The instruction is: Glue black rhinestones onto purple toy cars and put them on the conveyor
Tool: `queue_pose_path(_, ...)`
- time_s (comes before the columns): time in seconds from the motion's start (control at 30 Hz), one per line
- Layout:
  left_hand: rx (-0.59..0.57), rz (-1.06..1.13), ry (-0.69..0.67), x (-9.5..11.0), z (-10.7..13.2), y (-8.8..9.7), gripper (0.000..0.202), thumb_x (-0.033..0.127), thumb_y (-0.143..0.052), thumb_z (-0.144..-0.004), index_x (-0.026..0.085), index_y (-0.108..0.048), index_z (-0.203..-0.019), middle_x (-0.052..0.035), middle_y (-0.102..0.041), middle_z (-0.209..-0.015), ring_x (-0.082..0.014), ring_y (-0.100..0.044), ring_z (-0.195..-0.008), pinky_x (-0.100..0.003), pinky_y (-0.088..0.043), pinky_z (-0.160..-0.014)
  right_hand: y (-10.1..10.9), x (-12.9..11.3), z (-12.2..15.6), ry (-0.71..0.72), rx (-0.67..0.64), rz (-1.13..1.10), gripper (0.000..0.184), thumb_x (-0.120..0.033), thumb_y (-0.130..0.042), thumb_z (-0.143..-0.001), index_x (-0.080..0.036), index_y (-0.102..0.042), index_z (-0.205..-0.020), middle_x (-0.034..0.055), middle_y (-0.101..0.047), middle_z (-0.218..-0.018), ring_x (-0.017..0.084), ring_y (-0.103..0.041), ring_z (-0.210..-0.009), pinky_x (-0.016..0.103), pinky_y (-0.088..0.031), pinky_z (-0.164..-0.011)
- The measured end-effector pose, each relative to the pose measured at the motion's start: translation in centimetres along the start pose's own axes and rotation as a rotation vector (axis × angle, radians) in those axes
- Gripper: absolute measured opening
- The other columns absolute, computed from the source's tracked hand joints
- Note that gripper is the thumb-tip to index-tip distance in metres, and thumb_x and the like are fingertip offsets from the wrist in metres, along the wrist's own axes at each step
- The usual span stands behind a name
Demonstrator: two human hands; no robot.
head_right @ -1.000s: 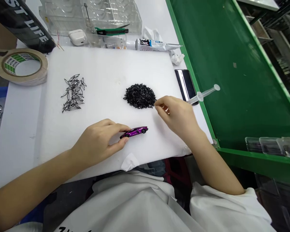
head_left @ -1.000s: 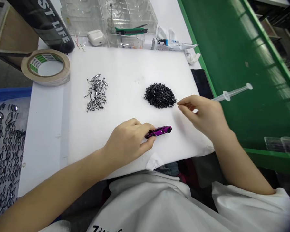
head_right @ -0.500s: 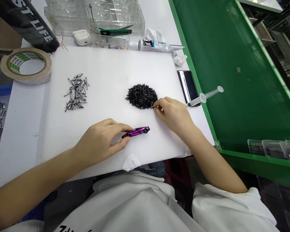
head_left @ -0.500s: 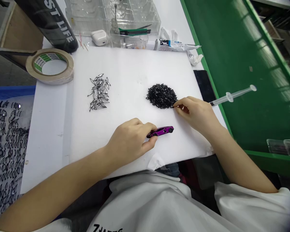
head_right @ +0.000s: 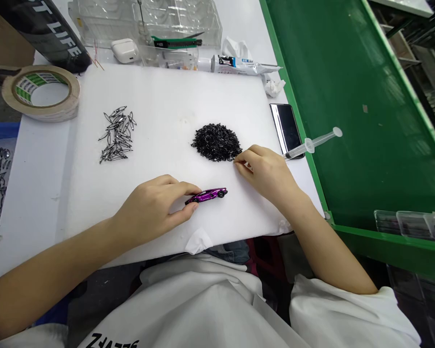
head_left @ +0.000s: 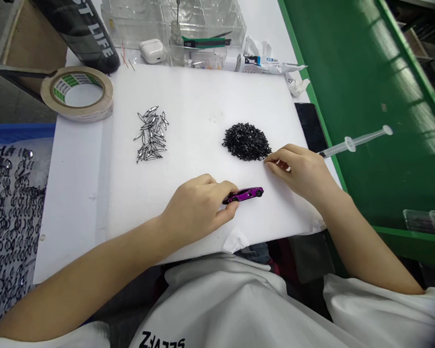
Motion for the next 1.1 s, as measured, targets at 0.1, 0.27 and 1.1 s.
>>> queue_pose_path(0.1, 0.004, -0.002, 0.005, 0.0, 0.1, 0.1, 0.022, 0.025, -0.05, -0.083, 0.015, -0.065, -0.096, -0.0014, -0.068, -0.072, -0.0157, -0.06, -0.072, -0.026, -0.049, -0.063, 0.4, -0.7, 0.3, 0.022, 0.085, 0.022, 0.011, -0.018, -0.054, -0.079, -0.017, -0.063, -0.074, 0.0033, -0.064, -0.073, 0.013, -0.057, -0.059, 0.026, -0.044, -0.055)
queue_pose_path(0.27, 0.005, -0.018, 0.005, 0.1, 0.1, 0.1, 0.022, 0.026, -0.051, -0.083, 0.015, -0.065, -0.096, -0.0009, -0.066, -0.07, -0.016, -0.06, -0.071, -0.027, -0.048, -0.062, 2.2, -4.8, 2.0, 0.312, 0.291, -0.084, 0.006, -0.013, -0.058, -0.077, -0.019, -0.057, -0.079, 0.0024, -0.063, -0.07, 0.012, -0.057, -0.063, 0.024, -0.046, -0.057)
queue_pose_path(1.1, 0.014, -0.031, 0.002, 0.1, 0.1, -0.1, 0.021, 0.027, -0.049, -0.085, 0.016, -0.064, -0.093, -0.0013, -0.066, -0.07, -0.0157, -0.06, -0.071, -0.026, -0.047, -0.062, 1.6, -7.5, 3.1, 0.589, 0.422, 0.032, 0.013, -0.017, -0.07, -0.071, -0.021, -0.062, -0.08, -0.0016, -0.064, -0.06, 0.011, -0.052, -0.053, 0.025, -0.047, -0.049)
Point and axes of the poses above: each hand's wrist, its own z-axis away from the middle knuckle, its own y-axis out of the back of the hand, x = y × z, the point moved 3 cm from there along -z, towards the middle knuckle
